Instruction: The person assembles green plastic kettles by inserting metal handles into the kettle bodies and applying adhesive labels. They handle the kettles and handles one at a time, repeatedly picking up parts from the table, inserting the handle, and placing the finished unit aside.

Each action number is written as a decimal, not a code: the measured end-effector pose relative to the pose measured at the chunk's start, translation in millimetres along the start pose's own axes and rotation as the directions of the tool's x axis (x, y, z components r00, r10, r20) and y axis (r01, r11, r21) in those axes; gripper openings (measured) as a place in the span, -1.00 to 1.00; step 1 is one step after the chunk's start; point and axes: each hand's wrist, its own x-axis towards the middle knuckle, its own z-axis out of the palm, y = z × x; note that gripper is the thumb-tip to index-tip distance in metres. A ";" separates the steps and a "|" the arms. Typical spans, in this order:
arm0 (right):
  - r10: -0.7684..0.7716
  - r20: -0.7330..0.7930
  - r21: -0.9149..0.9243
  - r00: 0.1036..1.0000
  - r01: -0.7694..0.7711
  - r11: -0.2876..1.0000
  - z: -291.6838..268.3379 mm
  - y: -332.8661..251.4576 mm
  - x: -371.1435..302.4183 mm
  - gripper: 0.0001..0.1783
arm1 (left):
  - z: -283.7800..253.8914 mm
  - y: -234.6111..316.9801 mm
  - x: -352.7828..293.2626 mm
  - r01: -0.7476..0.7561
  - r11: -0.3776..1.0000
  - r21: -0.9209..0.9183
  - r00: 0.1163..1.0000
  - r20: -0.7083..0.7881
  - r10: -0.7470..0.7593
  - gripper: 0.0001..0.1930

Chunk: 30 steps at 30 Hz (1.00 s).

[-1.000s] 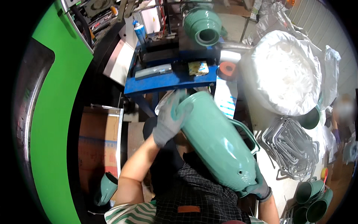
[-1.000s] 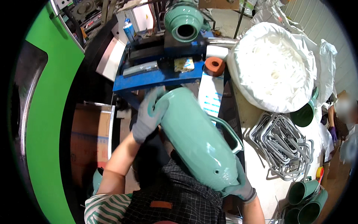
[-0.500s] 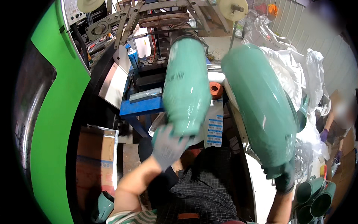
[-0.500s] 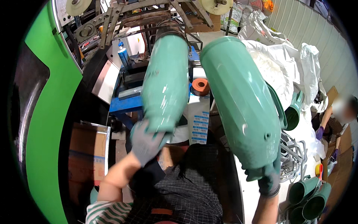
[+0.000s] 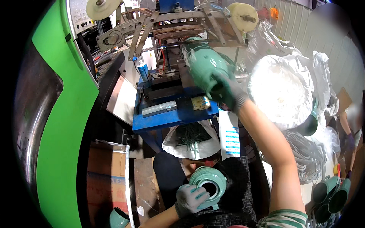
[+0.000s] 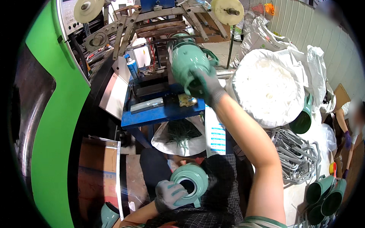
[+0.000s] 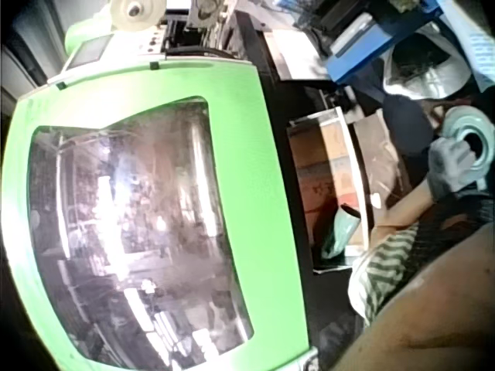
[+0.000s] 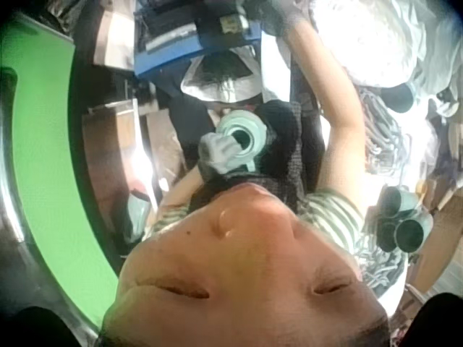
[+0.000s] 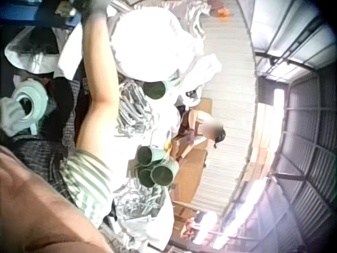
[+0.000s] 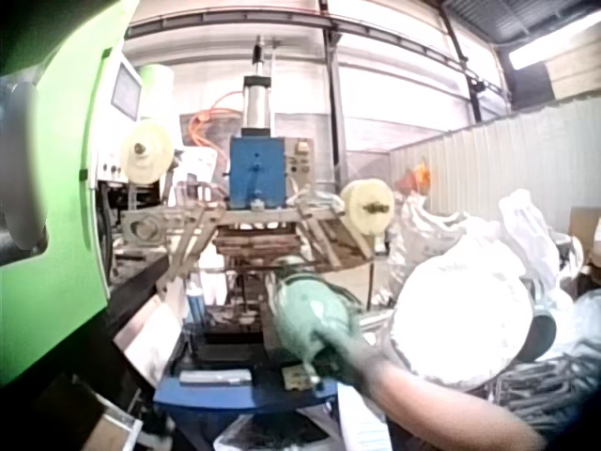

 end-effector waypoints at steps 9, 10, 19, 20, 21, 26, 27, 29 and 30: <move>-0.191 0.559 0.733 0.807 -0.373 0.570 -1.8 17.3 117.5 -0.54 | 20.4 -5.1 -10.3 -0.001 0.995 0.096 0.998 -0.064 0.007 -0.79; -0.199 0.591 0.747 0.782 -0.436 0.502 -20.9 17.2 136.1 -0.53 | 19.1 -2.1 -2.2 -0.009 0.993 0.118 0.998 -0.057 0.016 -0.85; 0.005 -0.107 -0.232 0.994 -0.030 0.972 -93.5 126.8 -135.0 -0.63 | 14.1 -2.4 -3.1 0.098 0.995 0.028 0.990 0.101 -0.100 -0.69; -0.189 -0.138 -0.231 0.972 0.154 0.961 -145.7 166.0 -156.8 -0.66 | 18.5 -5.0 -5.0 0.079 0.997 0.001 0.994 0.078 -0.079 -0.69; -0.272 -0.248 -0.316 0.930 0.187 0.930 -173.5 170.7 -181.3 -0.71 | 18.9 -7.0 -9.8 0.084 0.996 -0.007 0.995 0.056 -0.083 -0.68; -0.592 -0.602 -0.738 0.535 -0.091 0.668 -292.1 135.7 -250.9 -0.74 | 6.5 0.5 13.5 0.081 0.993 0.083 0.987 0.134 -0.092 -0.65; -0.683 -0.544 -0.839 0.488 -0.318 0.442 -278.6 99.7 -254.6 -0.65 | 10.5 0.0 17.5 0.079 0.990 0.115 0.989 0.113 -0.092 -0.65; -0.560 -0.599 -0.801 0.572 -0.433 0.414 -309.5 84.2 -245.9 -0.38 | 19.1 -0.4 24.2 0.038 0.994 0.105 0.993 0.105 -0.049 -0.66; -0.503 -0.632 -0.775 0.590 -0.489 0.399 -321.1 84.6 -237.7 -0.26 | 21.7 0.7 26.0 0.018 0.995 0.101 0.994 0.110 -0.029 -0.66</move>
